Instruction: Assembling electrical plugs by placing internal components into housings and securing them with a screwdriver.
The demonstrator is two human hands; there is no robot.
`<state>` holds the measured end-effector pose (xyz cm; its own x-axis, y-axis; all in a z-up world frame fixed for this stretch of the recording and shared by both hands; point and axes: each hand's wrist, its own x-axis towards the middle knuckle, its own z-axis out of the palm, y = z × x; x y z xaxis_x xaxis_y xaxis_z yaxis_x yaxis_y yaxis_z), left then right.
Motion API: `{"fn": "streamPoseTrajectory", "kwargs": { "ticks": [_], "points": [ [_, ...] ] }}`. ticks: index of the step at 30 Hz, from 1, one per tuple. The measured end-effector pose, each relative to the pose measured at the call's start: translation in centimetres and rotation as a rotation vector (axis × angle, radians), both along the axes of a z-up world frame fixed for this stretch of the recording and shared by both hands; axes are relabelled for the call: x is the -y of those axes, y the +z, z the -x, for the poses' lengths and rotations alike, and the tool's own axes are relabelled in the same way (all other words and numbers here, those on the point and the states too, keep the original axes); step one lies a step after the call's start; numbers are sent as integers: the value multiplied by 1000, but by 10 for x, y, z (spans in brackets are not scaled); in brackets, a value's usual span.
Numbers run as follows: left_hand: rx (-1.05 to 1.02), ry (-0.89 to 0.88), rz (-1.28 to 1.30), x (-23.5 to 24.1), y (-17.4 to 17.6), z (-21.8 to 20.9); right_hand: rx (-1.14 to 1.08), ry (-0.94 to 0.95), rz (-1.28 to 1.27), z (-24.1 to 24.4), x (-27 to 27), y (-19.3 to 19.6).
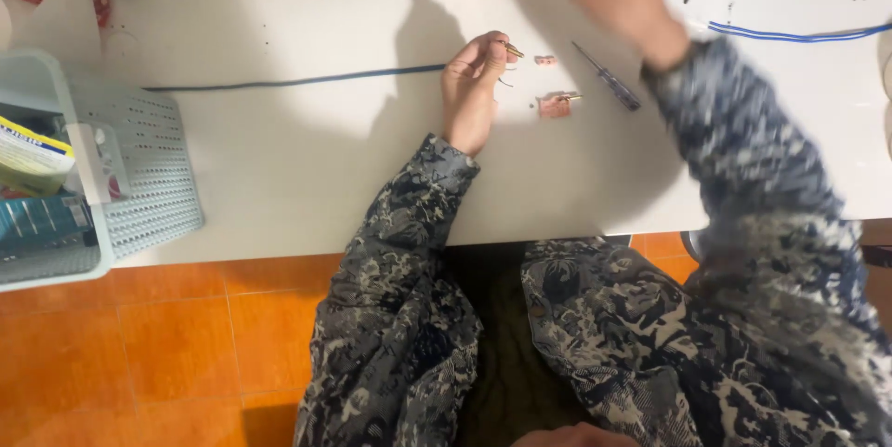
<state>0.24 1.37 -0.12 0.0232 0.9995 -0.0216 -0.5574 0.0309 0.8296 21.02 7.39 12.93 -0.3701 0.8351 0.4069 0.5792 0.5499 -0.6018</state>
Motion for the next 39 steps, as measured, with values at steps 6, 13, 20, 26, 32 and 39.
{"fn": "streamPoseTrajectory", "kwargs": {
  "ticks": [6, 13, 20, 26, 32, 39],
  "points": [
    [31, -64, -13, 5, 4, -25, -203, -34, 160, 10, 97, -28],
    [13, -118, -43, 15, -4, -60, -441, -173, 127, -8, 112, -63],
    [-130, -98, -81, 21, 3, -49, -372, -188, 37, -7, 118, -62],
    [-320, -120, -189, 26, 36, -33, -365, -130, -40, -12, 115, -61],
    [-484, -136, -265, 24, 36, -24, -336, -53, -116, -22, 108, -82],
    [-607, -105, -355, 25, 44, -16, -269, 3, -96, -27, 111, -69]
  ]
}}
